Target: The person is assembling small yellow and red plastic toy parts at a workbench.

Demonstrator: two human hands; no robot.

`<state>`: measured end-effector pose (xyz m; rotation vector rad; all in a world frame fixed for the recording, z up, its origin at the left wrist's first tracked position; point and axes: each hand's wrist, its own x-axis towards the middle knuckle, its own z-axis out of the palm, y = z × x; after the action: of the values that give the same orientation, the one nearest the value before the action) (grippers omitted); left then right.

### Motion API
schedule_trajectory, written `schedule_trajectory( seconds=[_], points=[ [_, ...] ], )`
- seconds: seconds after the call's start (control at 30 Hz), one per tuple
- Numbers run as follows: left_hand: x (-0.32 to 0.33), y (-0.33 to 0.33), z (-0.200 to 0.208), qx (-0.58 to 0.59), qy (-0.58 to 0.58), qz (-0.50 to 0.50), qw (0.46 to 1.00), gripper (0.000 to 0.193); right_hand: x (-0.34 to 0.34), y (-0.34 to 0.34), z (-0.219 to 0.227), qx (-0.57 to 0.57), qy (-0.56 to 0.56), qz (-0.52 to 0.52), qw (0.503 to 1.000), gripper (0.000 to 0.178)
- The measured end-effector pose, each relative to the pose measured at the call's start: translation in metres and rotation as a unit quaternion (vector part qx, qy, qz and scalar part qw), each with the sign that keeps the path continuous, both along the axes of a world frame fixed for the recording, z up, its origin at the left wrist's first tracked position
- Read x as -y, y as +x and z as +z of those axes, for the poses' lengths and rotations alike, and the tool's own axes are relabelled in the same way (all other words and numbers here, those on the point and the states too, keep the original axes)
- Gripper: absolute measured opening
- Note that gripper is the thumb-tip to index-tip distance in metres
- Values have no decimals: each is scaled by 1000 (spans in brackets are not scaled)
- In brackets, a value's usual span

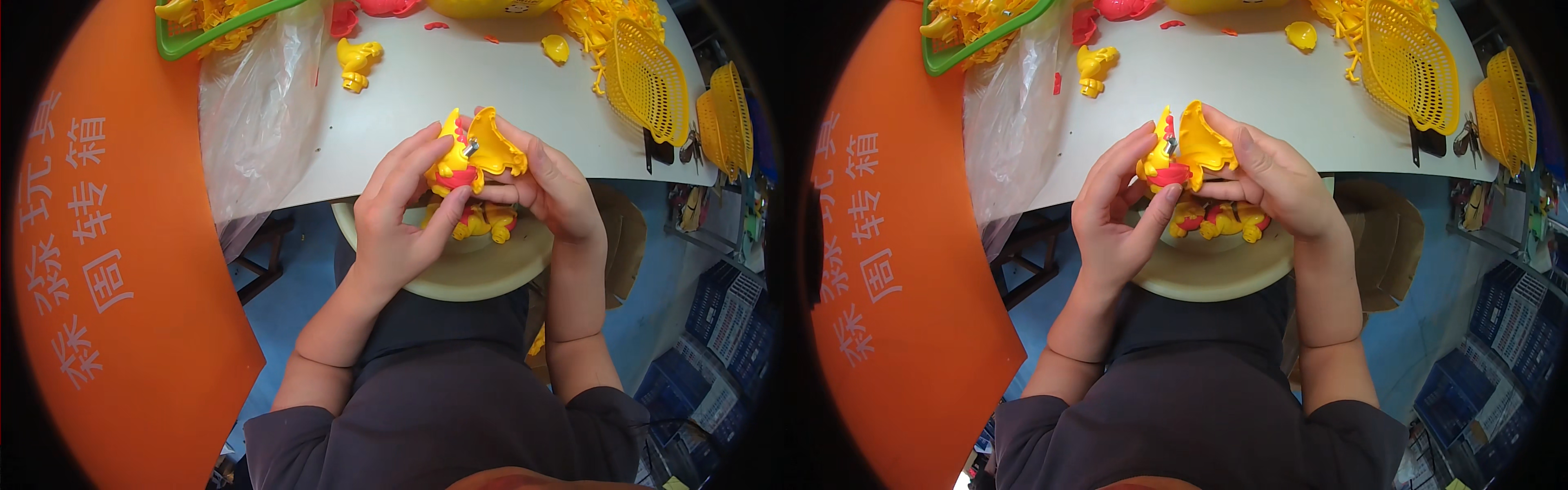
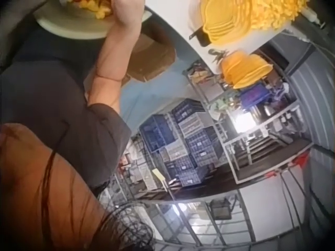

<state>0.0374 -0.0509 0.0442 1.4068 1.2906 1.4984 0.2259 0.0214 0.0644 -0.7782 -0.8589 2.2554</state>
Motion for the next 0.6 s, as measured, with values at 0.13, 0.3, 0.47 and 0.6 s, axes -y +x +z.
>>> schedule_trajectory(
  seconds=[0.13, 0.3, 0.47, 0.6],
  points=[
    [5, 1, 7, -116, 14, 11, 993, 49, 18, -6, 9, 93, 123, 12, 988, 60],
    [7, 2, 8, -123, 21, -19, 992, 50, 15, -1, 10, 64, 83, 7, 994, 68],
    [12, 3, 6, -89, 29, -32, 995, 51, 14, 0, 6, 48, 80, 13, 996, 77],
    [13, 4, 10, -68, 28, -52, 996, 52, 13, 2, -5, -6, 91, 1, 996, 69]
  ],
)
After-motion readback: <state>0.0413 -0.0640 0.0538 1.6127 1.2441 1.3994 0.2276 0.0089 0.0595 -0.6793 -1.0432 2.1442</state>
